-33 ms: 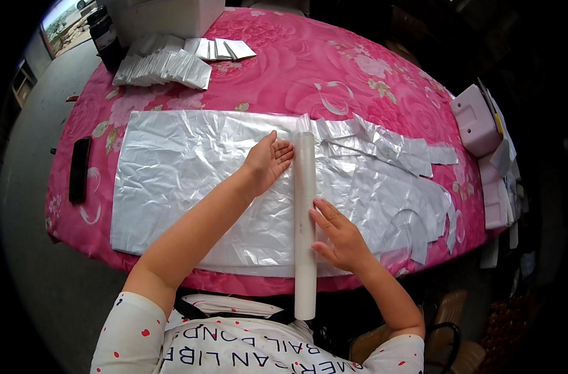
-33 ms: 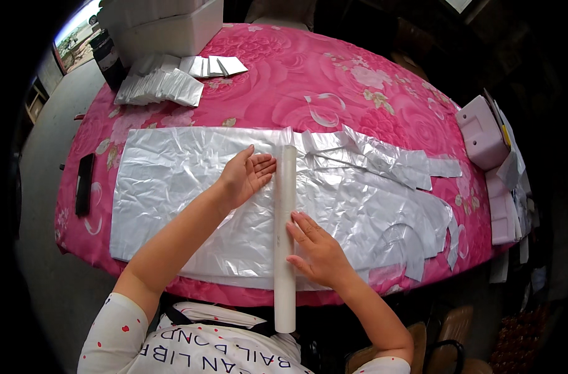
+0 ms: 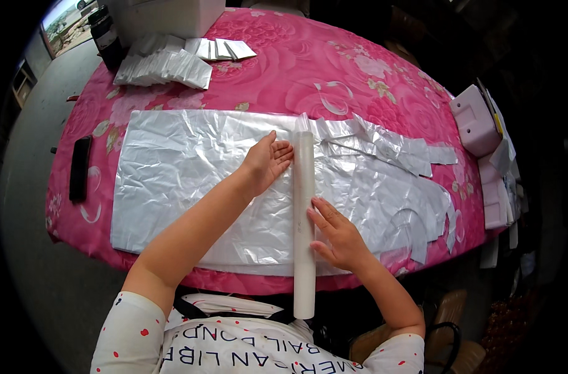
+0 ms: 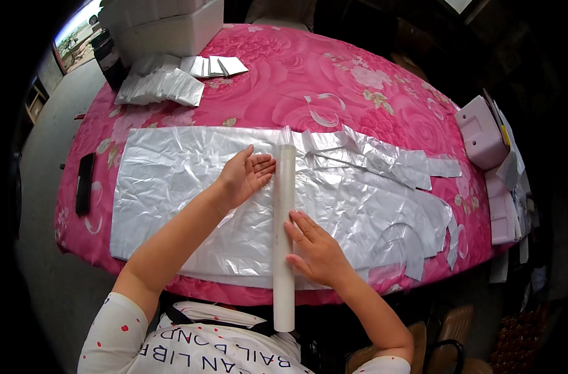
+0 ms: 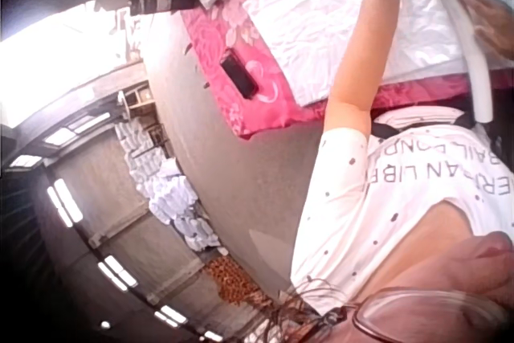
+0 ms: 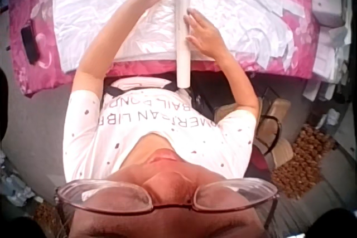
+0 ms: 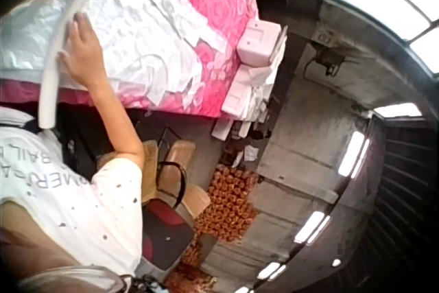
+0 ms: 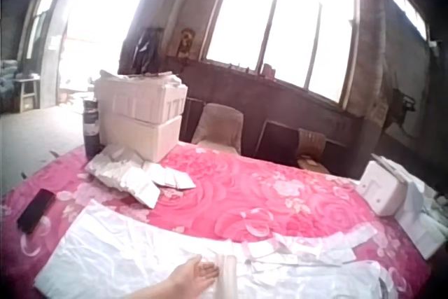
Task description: The person repeatedly tears off pieces of clear plastic wrap from a roll, places small white rectangular items onto the wrap, and folds the wrap around each item. The wrapped items are stacked on the table.
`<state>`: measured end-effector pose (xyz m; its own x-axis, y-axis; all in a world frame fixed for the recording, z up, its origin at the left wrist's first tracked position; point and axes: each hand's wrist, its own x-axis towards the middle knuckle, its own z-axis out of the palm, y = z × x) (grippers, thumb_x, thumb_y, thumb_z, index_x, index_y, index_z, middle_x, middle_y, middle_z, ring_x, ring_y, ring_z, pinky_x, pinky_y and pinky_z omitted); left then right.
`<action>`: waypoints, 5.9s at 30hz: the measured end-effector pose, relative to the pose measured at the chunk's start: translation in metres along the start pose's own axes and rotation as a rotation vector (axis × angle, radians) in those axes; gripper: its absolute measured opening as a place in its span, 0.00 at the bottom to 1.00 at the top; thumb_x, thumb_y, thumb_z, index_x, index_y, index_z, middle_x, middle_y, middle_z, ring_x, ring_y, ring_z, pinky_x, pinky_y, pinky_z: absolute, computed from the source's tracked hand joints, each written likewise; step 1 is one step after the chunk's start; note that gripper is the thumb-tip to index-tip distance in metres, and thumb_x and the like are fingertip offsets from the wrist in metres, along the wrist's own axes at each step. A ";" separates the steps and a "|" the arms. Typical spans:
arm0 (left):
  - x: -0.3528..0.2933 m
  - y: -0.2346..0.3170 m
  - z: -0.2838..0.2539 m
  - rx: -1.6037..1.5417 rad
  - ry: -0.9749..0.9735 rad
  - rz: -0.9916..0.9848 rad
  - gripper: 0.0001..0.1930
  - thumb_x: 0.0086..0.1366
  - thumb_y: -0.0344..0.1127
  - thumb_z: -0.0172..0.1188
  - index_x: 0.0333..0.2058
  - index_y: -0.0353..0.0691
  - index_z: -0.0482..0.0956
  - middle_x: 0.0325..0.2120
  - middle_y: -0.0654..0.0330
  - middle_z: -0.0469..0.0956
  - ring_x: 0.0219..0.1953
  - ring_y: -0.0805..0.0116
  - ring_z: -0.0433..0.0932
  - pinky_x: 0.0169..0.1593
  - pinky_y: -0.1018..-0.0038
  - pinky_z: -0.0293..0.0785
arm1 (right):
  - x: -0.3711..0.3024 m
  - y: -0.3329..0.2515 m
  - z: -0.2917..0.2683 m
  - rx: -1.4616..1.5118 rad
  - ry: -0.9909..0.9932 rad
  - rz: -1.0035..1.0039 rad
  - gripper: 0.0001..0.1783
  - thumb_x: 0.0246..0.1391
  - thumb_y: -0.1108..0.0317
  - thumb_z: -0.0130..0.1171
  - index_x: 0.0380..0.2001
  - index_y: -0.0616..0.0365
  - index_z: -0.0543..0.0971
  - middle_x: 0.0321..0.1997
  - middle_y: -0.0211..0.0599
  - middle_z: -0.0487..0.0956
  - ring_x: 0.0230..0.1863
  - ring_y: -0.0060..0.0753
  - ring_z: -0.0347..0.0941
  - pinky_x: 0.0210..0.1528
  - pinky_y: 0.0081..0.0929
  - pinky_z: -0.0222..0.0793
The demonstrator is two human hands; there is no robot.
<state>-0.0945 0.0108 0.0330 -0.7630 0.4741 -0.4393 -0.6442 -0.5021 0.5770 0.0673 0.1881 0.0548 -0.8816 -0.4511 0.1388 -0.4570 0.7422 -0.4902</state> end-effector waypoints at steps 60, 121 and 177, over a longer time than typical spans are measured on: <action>-0.259 0.013 -0.131 0.546 -0.010 0.046 0.22 0.49 0.38 0.65 0.41 0.33 0.70 0.27 0.57 0.75 0.26 0.73 0.75 0.32 0.75 0.75 | 0.204 -0.152 0.078 1.664 0.374 0.211 0.33 0.48 0.53 0.59 0.50 0.63 0.60 0.30 0.37 0.72 0.30 0.27 0.72 0.34 0.25 0.70; -0.310 -0.012 -0.205 0.751 -0.028 -0.522 0.27 0.49 0.37 0.66 0.48 0.35 0.68 0.35 0.58 0.75 0.37 0.69 0.74 0.44 0.71 0.70 | 0.140 0.042 0.035 0.792 0.194 0.476 0.08 0.53 0.67 0.59 0.26 0.60 0.77 0.18 0.19 0.70 0.18 0.10 0.58 0.19 0.14 0.54; -0.182 -0.035 -0.112 2.159 -0.709 0.649 0.40 0.58 0.58 0.47 0.62 0.37 0.53 0.65 0.54 0.48 0.67 0.62 0.44 0.67 0.62 0.39 | 0.068 0.014 0.011 -0.318 0.222 0.273 0.25 0.50 0.67 0.57 0.53 0.55 0.70 0.40 0.38 0.74 0.40 0.41 0.69 0.41 0.33 0.69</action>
<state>0.0611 -0.1390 0.0157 -0.3351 0.9416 -0.0331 0.8911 0.3281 0.3134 0.0023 0.1624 0.0481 -0.9625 -0.1271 0.2396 -0.1878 0.9496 -0.2510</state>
